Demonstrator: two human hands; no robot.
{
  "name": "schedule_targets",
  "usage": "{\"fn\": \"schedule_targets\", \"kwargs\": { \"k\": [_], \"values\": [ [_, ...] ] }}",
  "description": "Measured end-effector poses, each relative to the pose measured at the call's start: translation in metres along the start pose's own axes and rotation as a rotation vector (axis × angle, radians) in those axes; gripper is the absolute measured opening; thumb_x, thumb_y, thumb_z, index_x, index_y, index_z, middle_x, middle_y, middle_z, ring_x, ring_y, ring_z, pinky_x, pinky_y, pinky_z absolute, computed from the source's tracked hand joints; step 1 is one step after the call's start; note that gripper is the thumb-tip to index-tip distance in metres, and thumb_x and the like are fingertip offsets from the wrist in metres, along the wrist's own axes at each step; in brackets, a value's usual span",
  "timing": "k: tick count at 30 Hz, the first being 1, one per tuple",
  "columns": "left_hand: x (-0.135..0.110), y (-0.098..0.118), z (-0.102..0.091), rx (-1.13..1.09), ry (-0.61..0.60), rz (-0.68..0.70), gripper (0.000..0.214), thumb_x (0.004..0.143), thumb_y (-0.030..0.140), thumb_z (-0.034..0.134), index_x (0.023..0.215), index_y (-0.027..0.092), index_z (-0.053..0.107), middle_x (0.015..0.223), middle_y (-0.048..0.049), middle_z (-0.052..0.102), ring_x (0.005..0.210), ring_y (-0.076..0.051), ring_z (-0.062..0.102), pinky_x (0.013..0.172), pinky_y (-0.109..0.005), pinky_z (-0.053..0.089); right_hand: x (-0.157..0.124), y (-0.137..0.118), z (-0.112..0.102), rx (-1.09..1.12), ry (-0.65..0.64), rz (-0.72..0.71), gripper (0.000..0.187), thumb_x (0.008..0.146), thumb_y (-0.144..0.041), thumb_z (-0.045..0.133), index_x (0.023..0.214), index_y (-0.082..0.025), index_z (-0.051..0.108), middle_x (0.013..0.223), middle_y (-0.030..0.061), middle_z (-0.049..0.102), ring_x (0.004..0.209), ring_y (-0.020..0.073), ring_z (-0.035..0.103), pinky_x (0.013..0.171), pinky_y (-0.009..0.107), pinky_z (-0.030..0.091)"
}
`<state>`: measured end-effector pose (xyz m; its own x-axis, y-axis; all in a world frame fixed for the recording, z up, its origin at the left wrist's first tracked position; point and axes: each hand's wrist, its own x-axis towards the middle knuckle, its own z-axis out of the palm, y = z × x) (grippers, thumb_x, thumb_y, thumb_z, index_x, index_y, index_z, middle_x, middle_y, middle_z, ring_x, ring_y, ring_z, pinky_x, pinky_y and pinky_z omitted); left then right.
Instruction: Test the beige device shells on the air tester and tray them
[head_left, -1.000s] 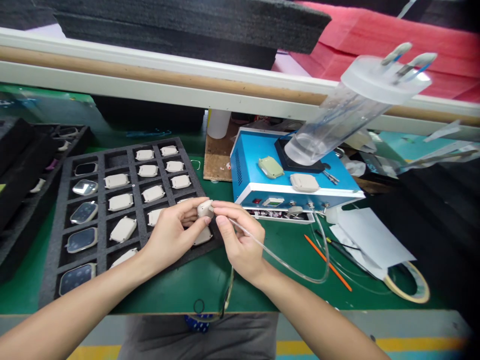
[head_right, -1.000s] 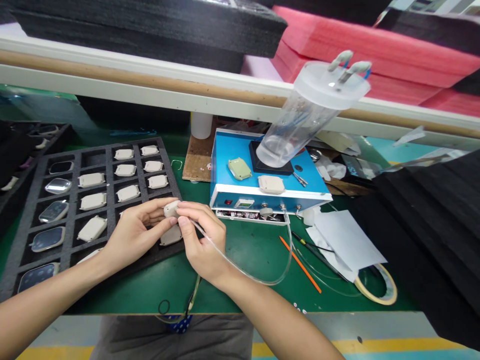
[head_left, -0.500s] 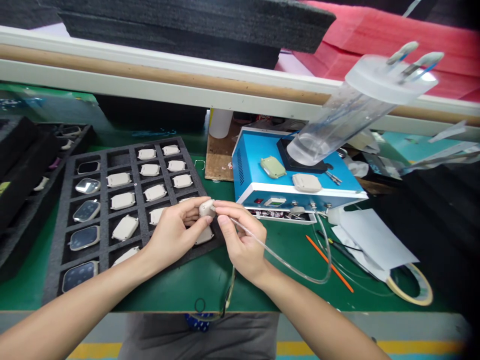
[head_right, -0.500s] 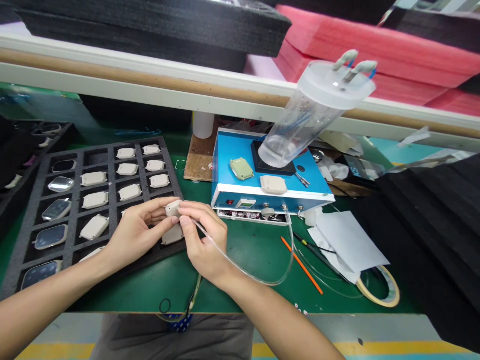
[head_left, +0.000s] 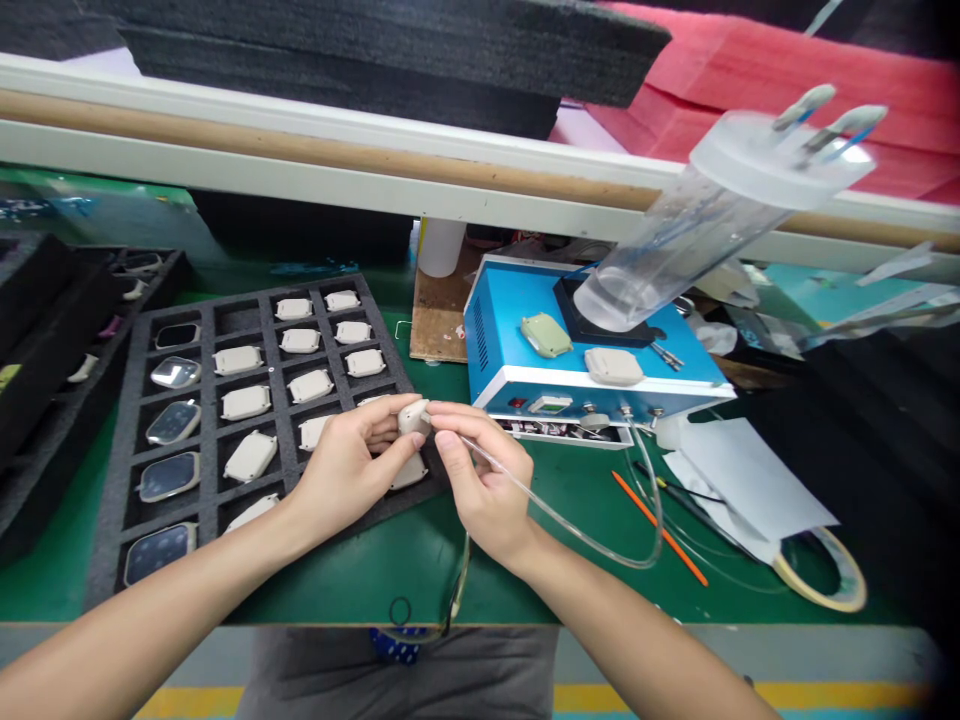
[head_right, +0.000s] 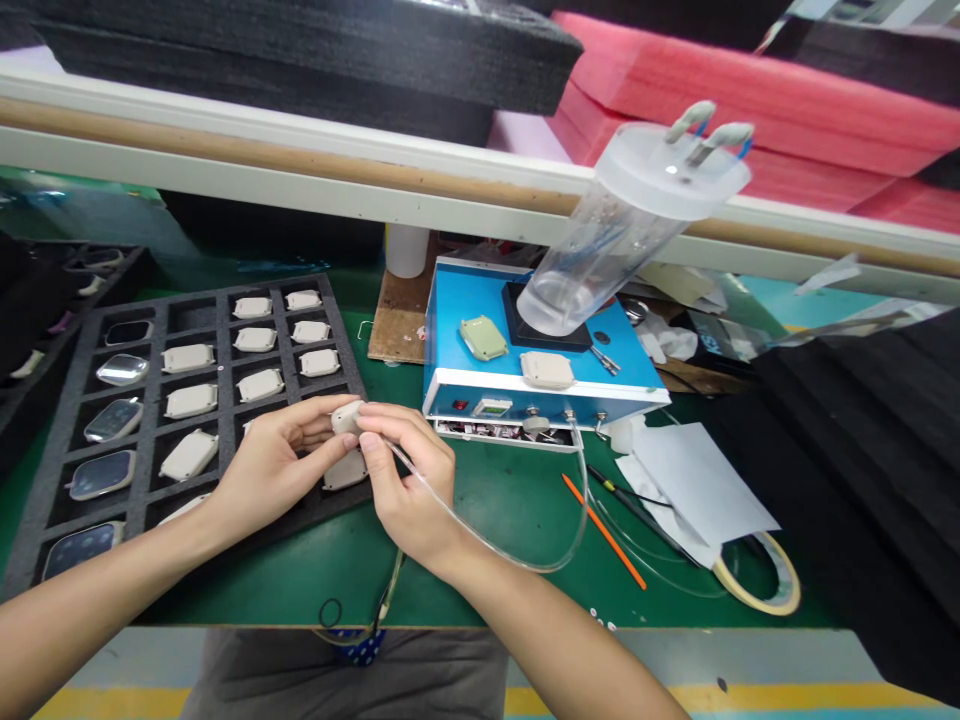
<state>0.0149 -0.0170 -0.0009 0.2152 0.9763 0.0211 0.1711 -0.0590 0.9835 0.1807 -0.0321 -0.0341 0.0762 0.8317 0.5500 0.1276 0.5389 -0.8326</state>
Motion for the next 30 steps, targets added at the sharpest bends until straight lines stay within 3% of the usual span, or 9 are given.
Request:
{"fn": "schedule_targets", "kwargs": {
  "k": [30],
  "values": [
    [0.0004, -0.0013, 0.0, 0.006, 0.004, 0.007, 0.047, 0.088, 0.04, 0.078, 0.127, 0.013, 0.072, 0.117, -0.013, 0.082, 0.105, -0.029, 0.081, 0.094, -0.041, 0.066, 0.0006, -0.0007, 0.0003, -0.001, 0.003, 0.009, 0.015, 0.101, -0.024, 0.063, 0.102, -0.025, 0.077, 0.11, 0.0083, 0.082, 0.104, 0.0226, 0.078, 0.092, 0.041, 0.066]
  ]
}}
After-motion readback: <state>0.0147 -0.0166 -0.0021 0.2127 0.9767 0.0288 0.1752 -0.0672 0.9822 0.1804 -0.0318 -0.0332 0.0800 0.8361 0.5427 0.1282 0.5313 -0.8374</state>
